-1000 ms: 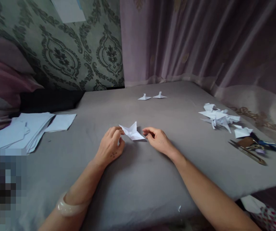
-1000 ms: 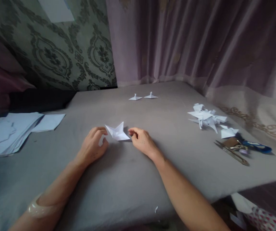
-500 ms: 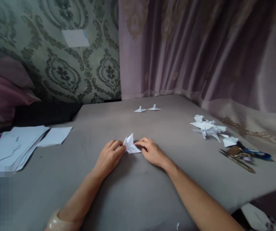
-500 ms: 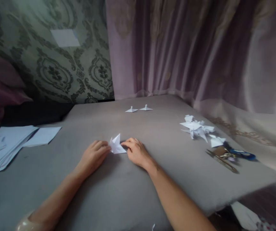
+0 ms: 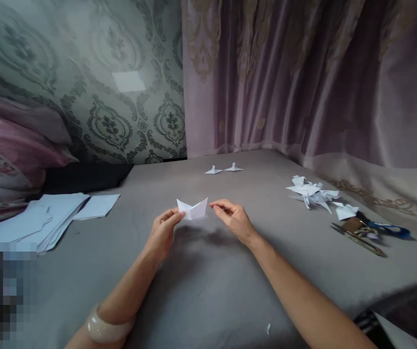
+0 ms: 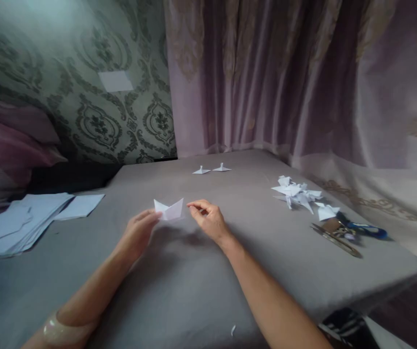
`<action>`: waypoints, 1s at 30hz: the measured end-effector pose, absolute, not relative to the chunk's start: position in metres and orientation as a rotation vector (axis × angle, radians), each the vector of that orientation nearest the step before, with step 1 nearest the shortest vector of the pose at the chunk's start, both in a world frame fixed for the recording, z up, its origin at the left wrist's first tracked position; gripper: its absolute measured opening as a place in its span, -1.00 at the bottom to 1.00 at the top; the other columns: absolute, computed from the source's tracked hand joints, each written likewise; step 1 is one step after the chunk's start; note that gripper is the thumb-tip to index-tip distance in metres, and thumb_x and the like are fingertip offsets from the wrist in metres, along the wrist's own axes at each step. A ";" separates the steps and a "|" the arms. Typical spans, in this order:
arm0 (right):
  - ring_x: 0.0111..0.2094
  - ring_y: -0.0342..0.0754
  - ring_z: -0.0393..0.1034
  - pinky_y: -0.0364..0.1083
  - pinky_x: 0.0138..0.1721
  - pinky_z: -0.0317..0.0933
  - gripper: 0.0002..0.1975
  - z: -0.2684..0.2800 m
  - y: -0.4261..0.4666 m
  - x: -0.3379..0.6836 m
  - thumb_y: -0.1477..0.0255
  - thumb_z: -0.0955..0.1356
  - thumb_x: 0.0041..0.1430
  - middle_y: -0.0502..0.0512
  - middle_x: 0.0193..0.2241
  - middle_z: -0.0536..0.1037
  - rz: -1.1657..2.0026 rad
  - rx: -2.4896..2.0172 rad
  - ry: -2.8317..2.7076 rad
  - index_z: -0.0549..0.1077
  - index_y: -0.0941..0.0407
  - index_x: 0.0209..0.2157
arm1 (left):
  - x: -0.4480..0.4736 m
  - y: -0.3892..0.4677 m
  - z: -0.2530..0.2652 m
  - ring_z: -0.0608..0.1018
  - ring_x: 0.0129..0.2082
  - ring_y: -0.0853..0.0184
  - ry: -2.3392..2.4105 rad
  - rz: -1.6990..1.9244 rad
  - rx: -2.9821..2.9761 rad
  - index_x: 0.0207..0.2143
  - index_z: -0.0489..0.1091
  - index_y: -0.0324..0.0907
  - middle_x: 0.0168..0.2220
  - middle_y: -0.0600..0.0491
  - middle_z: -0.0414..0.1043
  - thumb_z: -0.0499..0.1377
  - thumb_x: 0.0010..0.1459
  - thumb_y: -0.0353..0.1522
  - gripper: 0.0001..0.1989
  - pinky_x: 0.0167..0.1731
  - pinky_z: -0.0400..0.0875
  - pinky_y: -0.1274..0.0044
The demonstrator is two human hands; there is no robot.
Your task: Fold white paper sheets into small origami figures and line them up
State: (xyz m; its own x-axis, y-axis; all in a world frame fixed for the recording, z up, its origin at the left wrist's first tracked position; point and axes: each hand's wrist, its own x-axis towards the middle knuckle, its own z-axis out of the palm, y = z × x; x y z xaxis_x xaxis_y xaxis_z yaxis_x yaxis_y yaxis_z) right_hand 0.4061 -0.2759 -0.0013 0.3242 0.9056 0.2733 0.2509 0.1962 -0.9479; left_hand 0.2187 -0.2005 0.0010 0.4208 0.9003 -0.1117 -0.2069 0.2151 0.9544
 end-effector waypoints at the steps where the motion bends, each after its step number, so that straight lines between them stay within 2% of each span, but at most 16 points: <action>1: -0.24 -0.09 0.38 -0.12 -0.21 0.19 -0.78 -0.001 -0.277 0.403 0.31 0.33 0.11 0.07 -0.26 0.56 0.649 -1.331 -1.206 0.56 0.11 -0.30 | 0.220 -0.202 0.000 0.47 -0.47 0.37 0.812 0.885 1.061 -0.46 0.47 -0.26 -0.50 0.04 0.47 0.32 -0.15 -0.27 -0.77 -0.40 0.29 0.57; 5: -0.37 -0.11 0.34 -0.12 -0.30 0.18 -0.78 -0.005 -0.277 0.394 0.27 0.38 0.04 0.06 -0.35 0.56 0.664 -1.381 -1.192 0.57 0.13 -0.35 | 0.224 -0.206 -0.004 0.48 -0.49 0.35 0.846 0.876 1.046 -0.47 0.46 -0.25 -0.52 0.05 0.47 0.32 -0.17 -0.26 -0.76 -0.43 0.28 0.57; 11: -0.34 -0.11 0.36 -0.12 -0.24 0.18 -0.79 -0.009 -0.277 0.389 0.28 0.39 0.01 0.05 -0.36 0.57 0.722 -1.363 -1.132 0.57 0.13 -0.40 | 0.226 -0.209 -0.007 0.43 -0.55 0.43 0.888 0.869 1.017 -0.51 0.43 -0.22 -0.57 0.10 0.45 0.37 -0.19 -0.24 -0.74 -0.48 0.25 0.61; 18: -0.56 -0.18 0.23 -0.16 -0.47 0.11 -0.70 -0.013 -0.275 0.391 0.19 0.39 -0.01 -0.05 -0.59 0.45 0.757 -1.433 -0.927 0.58 0.15 -0.40 | 0.229 -0.213 -0.003 0.45 -0.46 0.42 0.873 0.859 1.069 -0.45 0.48 -0.23 -0.47 0.07 0.49 0.36 -0.13 -0.19 -0.70 -0.41 0.27 0.62; 30: -0.55 -0.16 0.28 -0.17 -0.49 0.15 -0.72 -0.020 -0.273 0.386 0.22 0.35 0.01 0.00 -0.58 0.47 0.662 -1.510 -0.949 0.54 0.15 -0.45 | 0.230 -0.215 -0.006 0.40 -0.58 0.45 0.982 0.934 1.127 -0.42 0.40 -0.22 -0.50 0.08 0.46 0.34 -0.12 -0.15 -0.66 -0.55 0.21 0.61</action>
